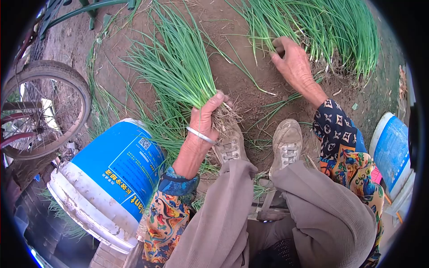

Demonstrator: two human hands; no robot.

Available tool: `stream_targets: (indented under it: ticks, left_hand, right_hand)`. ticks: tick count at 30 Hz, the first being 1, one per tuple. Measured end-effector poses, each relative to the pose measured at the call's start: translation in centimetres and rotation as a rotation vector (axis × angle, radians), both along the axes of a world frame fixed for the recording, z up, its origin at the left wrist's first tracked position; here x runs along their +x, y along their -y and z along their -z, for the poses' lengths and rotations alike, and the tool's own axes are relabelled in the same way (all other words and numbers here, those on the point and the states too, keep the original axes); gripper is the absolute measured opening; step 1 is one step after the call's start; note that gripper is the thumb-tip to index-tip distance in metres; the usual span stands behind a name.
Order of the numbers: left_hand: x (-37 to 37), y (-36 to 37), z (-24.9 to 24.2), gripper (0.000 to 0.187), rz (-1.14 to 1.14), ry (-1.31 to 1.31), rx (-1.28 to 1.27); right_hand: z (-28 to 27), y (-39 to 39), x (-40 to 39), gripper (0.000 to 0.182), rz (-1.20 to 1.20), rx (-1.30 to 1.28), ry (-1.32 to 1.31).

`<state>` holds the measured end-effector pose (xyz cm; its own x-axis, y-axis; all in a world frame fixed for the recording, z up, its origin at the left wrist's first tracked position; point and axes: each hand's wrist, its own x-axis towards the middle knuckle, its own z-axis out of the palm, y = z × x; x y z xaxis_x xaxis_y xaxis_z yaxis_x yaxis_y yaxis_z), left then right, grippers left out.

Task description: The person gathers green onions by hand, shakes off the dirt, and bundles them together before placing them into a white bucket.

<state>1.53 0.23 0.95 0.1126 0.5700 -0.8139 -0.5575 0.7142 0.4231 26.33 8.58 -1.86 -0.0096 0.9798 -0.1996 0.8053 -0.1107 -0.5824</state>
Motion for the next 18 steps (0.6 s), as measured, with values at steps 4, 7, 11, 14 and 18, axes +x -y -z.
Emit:
stream_targets:
  ticks: [4, 7, 11, 14, 18]
  left_hand:
    - [-0.4, -0.4, -0.7, 0.022, -0.010, 0.003, 0.023]
    - [-0.9, -0.4, -0.6, 0.020, -0.043, -0.001, 0.043]
    - [-1.1, -0.4, -0.6, 0.018, -0.056, 0.010, 0.053]
    - [-1.0, -0.6, -0.7, 0.017, -0.074, 0.019, 0.037]
    - [-1.3, -0.4, -0.4, 0.016, -0.083, 0.049, 0.061]
  right_hand:
    - [-0.8, 0.8, -0.9, 0.027, 0.204, -0.456, -0.667]
    - [-0.7, 2.0, -1.3, 0.020, 0.275, -0.568, -0.894]
    - [-1.1, 2.3, -1.5, 0.019, 0.152, -0.590, -0.808]
    - [-1.5, 3.4, -2.8, 0.019, -0.044, -0.422, -0.667]
    - [-2.6, 1.8, -1.3, 0.015, -0.038, -0.080, -0.167]
